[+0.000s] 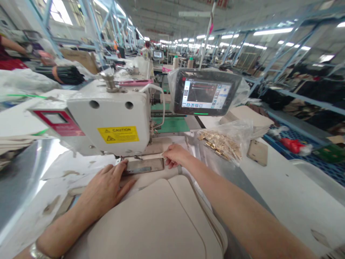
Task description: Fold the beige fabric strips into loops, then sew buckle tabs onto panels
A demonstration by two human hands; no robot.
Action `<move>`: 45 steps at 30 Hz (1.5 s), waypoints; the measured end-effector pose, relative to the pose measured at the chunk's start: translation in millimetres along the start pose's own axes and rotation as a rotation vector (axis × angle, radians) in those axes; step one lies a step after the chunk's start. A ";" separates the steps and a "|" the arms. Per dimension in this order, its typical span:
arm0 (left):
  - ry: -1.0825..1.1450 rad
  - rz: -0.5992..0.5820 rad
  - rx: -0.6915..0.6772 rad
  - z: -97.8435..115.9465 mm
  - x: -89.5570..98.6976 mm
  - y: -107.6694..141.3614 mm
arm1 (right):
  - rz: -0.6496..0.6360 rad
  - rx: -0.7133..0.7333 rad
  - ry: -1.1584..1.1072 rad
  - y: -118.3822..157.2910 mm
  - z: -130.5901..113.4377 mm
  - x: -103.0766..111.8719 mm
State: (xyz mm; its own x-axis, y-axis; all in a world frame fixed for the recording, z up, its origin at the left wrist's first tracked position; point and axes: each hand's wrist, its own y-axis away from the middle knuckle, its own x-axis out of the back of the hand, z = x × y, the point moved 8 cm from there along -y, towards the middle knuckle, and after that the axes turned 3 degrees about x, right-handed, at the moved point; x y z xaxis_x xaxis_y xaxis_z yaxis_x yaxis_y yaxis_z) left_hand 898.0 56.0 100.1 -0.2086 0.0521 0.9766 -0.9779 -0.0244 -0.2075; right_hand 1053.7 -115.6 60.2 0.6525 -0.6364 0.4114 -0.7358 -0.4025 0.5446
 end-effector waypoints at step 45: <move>0.437 -0.003 -0.560 145.4 8.9 36.9 | 0.538 0.567 0.285 47.0 15.3 72.5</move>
State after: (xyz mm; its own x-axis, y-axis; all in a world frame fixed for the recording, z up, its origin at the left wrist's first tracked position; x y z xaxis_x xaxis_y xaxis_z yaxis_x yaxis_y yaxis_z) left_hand 862.0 -89.6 109.3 -0.0769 0.4500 0.8897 -0.8138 0.4872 -0.3168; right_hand 1063.7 -190.8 104.5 0.1500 -0.6766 0.7210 -0.8904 -0.4094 -0.1989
